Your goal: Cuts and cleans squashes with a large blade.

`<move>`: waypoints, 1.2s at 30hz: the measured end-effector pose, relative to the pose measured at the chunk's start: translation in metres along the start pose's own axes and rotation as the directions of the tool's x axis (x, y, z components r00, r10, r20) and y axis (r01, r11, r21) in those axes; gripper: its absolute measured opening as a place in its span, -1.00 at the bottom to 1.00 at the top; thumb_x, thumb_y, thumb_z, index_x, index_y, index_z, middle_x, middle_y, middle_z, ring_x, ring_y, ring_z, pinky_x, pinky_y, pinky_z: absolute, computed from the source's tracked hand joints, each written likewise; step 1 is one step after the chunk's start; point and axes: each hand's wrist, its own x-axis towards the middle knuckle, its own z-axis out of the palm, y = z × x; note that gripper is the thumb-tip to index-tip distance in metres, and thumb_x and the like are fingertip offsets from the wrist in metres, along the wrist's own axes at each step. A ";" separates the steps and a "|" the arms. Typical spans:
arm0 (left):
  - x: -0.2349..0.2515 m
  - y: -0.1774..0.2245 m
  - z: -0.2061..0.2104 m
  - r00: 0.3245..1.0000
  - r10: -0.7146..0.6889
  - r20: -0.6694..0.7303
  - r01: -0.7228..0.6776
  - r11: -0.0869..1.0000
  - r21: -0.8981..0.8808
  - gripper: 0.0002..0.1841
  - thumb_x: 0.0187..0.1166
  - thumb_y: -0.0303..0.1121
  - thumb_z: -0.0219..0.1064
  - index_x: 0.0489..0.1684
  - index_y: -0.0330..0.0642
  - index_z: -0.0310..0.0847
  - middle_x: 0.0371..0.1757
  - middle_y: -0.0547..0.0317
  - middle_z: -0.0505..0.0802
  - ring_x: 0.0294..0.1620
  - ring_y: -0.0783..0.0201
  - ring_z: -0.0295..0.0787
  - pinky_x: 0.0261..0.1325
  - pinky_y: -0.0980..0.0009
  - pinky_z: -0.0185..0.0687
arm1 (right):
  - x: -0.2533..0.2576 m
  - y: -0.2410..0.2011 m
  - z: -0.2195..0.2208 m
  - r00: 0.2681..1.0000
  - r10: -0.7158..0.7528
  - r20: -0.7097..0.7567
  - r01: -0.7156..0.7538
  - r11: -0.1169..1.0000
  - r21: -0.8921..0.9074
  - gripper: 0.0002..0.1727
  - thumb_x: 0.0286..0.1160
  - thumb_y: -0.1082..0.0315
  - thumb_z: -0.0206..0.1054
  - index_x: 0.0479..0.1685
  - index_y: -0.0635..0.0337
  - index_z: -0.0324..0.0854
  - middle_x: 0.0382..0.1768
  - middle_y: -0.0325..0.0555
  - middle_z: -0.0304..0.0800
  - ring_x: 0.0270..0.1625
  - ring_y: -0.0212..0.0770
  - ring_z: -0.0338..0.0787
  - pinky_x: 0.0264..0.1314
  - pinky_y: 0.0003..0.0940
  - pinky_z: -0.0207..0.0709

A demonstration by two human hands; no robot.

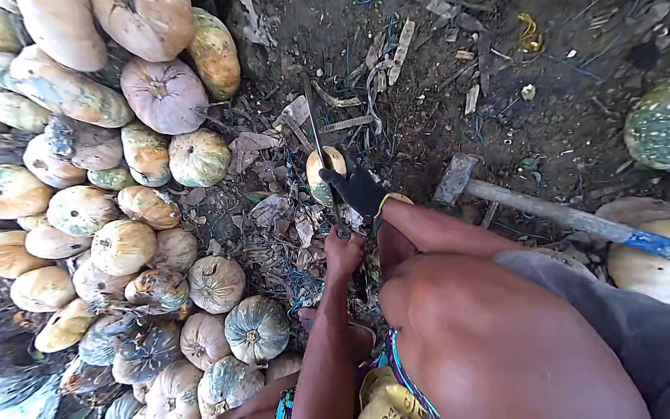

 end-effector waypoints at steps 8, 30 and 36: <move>0.000 -0.002 -0.046 0.973 -0.011 0.229 0.099 0.921 -0.378 -0.87 0.49 -0.57 0.29 -0.09 -0.32 0.49 -0.69 0.14 0.60 -0.77 0.26 0.58 -0.64 0.33 0.69 | 0.020 -0.017 -0.012 0.993 -0.078 0.094 0.102 0.953 -0.285 -0.13 0.62 -0.23 0.26 0.83 0.08 0.21 0.40 0.16 0.72 0.41 0.06 0.75 0.53 0.15 0.55; 0.055 -0.044 -0.035 0.900 0.146 -0.410 0.146 0.786 0.600 -0.55 0.60 -0.22 0.39 0.38 -0.27 0.61 0.04 -0.18 0.90 0.09 -0.12 0.89 0.20 -0.16 0.72 | 0.028 0.016 -0.021 0.999 -0.023 -0.038 0.029 0.986 0.166 -0.38 0.82 -0.08 0.06 0.78 -0.08 0.30 0.65 -0.04 0.50 0.64 -0.18 0.55 0.67 -0.04 0.45; 0.022 -0.027 0.014 0.898 0.298 -0.324 -0.052 0.802 0.594 -0.57 0.54 -0.28 0.42 0.31 -0.35 0.66 -0.04 -0.18 0.91 0.01 -0.10 0.91 0.15 -0.11 0.74 | 0.028 0.026 -0.030 1.000 0.018 -0.006 -0.016 0.968 0.249 -0.41 0.87 -0.06 -0.09 0.69 0.01 0.43 0.58 -0.03 0.58 0.58 -0.21 0.59 0.65 -0.07 0.46</move>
